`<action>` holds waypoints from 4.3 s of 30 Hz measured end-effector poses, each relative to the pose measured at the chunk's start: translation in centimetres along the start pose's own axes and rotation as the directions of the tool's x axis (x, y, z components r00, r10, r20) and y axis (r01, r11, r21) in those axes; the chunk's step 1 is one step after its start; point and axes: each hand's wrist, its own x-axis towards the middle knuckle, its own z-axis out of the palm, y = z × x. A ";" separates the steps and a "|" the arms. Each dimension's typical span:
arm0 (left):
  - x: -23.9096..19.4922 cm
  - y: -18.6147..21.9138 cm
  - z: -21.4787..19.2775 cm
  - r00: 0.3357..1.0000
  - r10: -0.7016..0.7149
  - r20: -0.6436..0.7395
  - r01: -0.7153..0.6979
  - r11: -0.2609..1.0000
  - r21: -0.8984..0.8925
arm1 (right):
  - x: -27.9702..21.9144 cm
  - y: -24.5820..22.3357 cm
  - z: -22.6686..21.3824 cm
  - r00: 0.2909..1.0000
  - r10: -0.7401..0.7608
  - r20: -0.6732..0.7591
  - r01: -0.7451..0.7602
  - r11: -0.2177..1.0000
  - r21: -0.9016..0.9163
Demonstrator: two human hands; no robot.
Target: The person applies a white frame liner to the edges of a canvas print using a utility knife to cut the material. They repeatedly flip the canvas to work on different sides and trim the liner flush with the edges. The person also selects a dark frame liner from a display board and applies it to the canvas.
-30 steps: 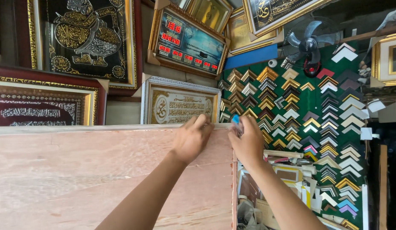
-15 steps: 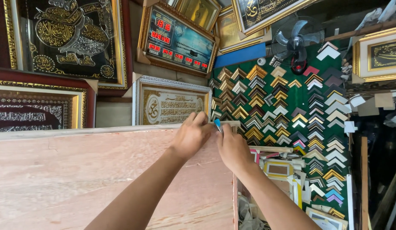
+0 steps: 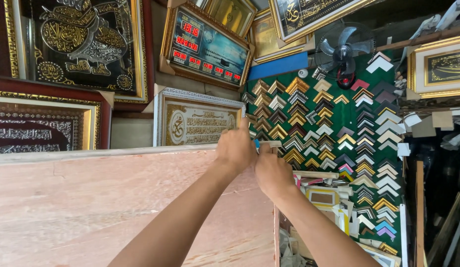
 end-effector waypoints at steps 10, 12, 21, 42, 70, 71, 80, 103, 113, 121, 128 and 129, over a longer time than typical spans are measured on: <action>-0.1 0.8 -0.1 0.979 -0.198 0.054 0.204 0.967 -0.154 | 1.1 0.3 1.6 0.997 0.075 -0.035 -0.074 0.996 0.045; 0.2 0.6 -0.4 0.978 -0.196 0.073 0.204 0.971 -0.124 | 1.3 0.5 1.4 0.998 0.012 -0.060 -0.008 0.997 0.072; -1.8 0.0 -5.6 0.986 -0.150 0.077 0.158 0.981 -0.112 | -2.0 1.4 2.8 0.916 0.399 -0.046 -0.175 0.501 0.848; -19.2 -18.2 -15.2 0.828 -0.053 -0.559 0.188 0.964 0.187 | -0.6 3.2 8.1 0.831 0.553 -0.064 -0.131 0.306 0.943; -27.2 -8.8 -16.3 0.776 -0.370 -0.511 0.440 0.898 0.019 | -11.8 4.7 0.9 0.803 0.529 0.276 -0.285 -0.066 0.956; -28.0 -7.4 -16.4 0.789 -0.508 -0.346 0.507 0.856 -0.100 | -12.5 4.4 0.2 0.800 0.532 0.277 -0.276 -0.085 0.957; -29.6 -1.3 -16.9 0.717 -0.617 0.326 0.696 0.610 -0.377 | -16.4 -2.1 -5.9 0.769 0.627 0.124 -0.221 0.080 0.972; -33.9 0.3 -18.6 0.809 -0.564 -0.167 0.394 0.730 -0.558 | -23.5 -21.8 -17.7 0.897 -0.098 0.430 -0.416 0.140 0.899; -38.3 -4.7 -30.5 0.724 -0.643 -0.251 0.319 0.633 -0.705 | -28.4 -26.3 -15.8 0.897 -0.071 0.436 -0.420 0.170 0.891; -37.0 -2.8 -41.8 0.754 -0.605 -0.255 0.125 0.513 -0.849 | -32.3 -30.8 -15.0 0.859 -0.039 0.510 -0.496 0.179 0.850; -36.0 -1.1 -47.8 0.873 -0.457 -0.171 0.050 0.432 -0.901 | -35.0 -32.3 -19.6 0.896 0.055 0.442 -0.444 0.178 0.878; -35.8 -0.9 -48.3 0.886 -0.429 -0.175 0.027 0.425 -0.905 | -35.9 -32.5 -20.9 0.900 0.056 0.433 -0.434 0.207 0.877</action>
